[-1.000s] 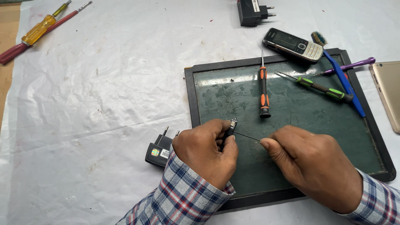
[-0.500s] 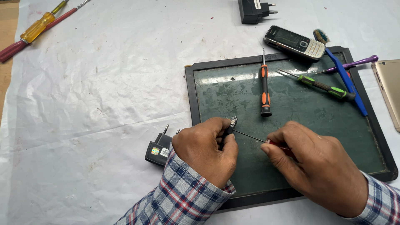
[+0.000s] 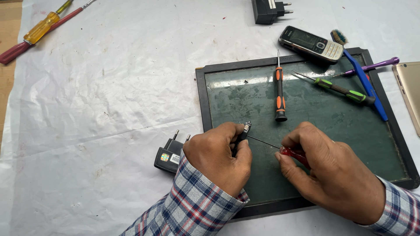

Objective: The person repairs a phone charger plug on a work mat. They pry open the charger plug housing with a small screwdriver, pull out the internal wiring, brush debris from the parts, and reassemble the plug housing while working the cable and connector by hand.

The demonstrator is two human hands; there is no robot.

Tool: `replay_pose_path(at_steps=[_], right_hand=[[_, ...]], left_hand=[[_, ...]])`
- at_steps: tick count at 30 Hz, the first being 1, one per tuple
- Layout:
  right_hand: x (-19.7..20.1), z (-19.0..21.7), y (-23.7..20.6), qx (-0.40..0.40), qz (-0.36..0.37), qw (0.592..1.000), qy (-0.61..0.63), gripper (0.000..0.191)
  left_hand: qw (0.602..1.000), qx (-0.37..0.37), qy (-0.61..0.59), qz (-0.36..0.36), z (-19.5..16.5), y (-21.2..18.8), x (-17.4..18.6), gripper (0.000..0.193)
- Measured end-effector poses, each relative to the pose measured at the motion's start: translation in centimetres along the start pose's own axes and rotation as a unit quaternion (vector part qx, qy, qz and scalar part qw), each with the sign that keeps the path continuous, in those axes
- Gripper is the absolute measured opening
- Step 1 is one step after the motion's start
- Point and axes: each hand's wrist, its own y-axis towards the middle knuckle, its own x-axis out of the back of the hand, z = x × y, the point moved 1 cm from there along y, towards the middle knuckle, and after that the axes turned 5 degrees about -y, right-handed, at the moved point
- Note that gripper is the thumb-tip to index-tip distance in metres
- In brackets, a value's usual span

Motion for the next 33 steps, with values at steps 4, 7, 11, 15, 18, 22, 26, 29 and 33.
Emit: replay_pose_path(at_steps=[4, 7, 11, 15, 18, 22, 26, 29, 33], right_hand=[[0.1, -0.4, -0.4, -0.018, -0.001, 1.0, -0.004, 0.023], [-0.1, -0.7, -0.3, -0.085, 0.053, 0.992, -0.073, 0.022], [-0.4, -1.0, 0.5, -0.091, 0.072, 0.993, -0.03, 0.023], [-0.4, -0.8, 0.3, -0.113, 0.072, 0.99, -0.035, 0.02], [-0.4, -0.5, -0.1, -0.041, 0.029, 0.998, 0.027, 0.038], [-0.7, -0.6, -0.5, -0.058, 0.051, 0.997, 0.001, 0.037], [-0.6, -0.7, -0.6, -0.043, 0.05, 0.998, 0.016, 0.032], [-0.5, -0.7, -0.6, -0.115, 0.08, 0.99, 0.019, 0.028], [-0.3, -0.4, -0.3, -0.095, 0.065, 0.993, 0.013, 0.026]], left_hand=[[1.0, 0.013, 0.012, 0.012, 0.0, 0.1, 0.1, 0.02], [0.999, 0.014, 0.023, 0.025, -0.1, 0.1, 0.1, 0.02], [1.0, 0.007, 0.015, 0.017, -0.2, 0.0, 0.2, 0.02], [1.0, 0.0, 0.011, 0.006, -0.2, 0.0, 0.1, 0.02], [1.0, 0.013, 0.004, 0.007, -0.1, 0.0, 0.0, 0.021], [1.0, 0.003, 0.006, 0.003, -0.1, 0.0, 0.0, 0.021], [1.0, -0.005, 0.021, 0.007, 0.0, 0.1, -0.1, 0.02], [1.0, -0.013, 0.025, 0.002, 0.1, 0.0, -0.1, 0.019], [1.0, -0.017, 0.023, 0.003, 0.1, -0.1, -0.1, 0.02]])
